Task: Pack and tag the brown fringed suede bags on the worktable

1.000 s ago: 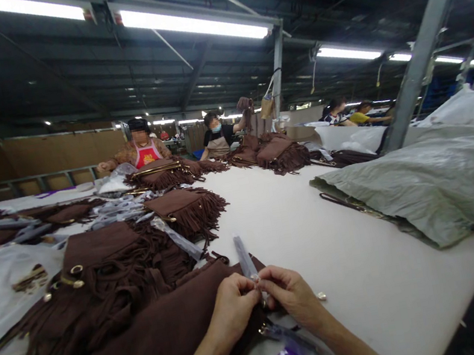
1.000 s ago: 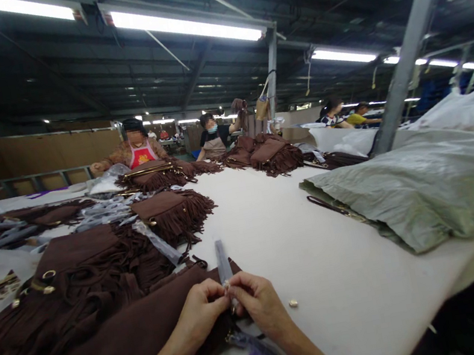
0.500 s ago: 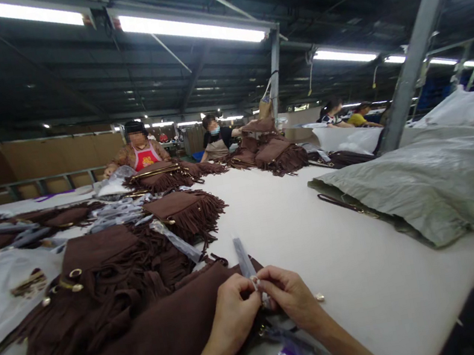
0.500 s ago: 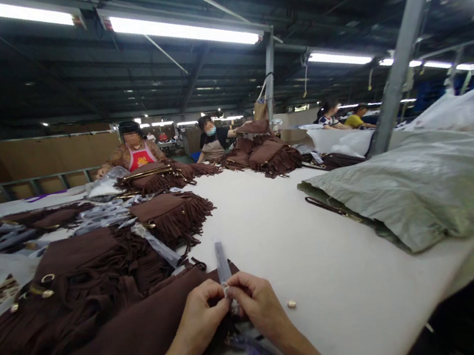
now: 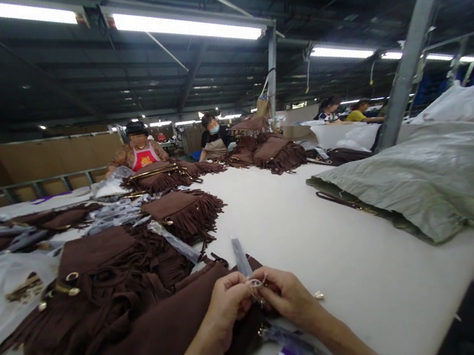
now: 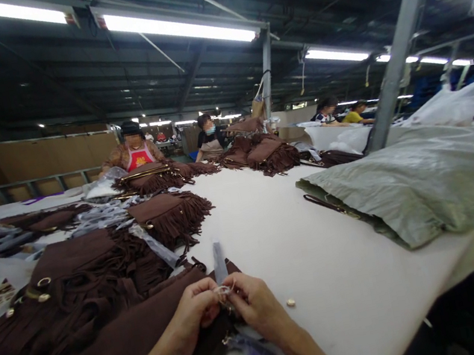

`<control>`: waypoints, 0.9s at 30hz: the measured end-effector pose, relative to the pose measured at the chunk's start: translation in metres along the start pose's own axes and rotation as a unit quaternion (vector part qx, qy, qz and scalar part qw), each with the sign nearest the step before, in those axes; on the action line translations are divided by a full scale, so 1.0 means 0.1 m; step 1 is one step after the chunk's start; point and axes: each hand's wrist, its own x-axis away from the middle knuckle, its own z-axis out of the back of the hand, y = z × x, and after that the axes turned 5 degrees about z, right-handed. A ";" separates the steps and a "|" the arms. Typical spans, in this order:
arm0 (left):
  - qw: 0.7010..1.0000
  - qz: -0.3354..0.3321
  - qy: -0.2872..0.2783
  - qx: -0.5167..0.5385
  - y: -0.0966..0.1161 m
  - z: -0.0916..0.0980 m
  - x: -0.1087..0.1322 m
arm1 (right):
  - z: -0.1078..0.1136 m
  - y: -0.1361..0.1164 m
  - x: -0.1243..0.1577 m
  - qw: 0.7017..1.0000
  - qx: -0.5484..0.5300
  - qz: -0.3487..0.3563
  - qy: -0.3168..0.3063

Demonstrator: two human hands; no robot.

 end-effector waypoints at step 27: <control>0.980 -0.151 -0.083 -0.099 0.01 -0.09 0.11 | 0.17 -0.04 0.15 0.991 0.068 0.105 0.040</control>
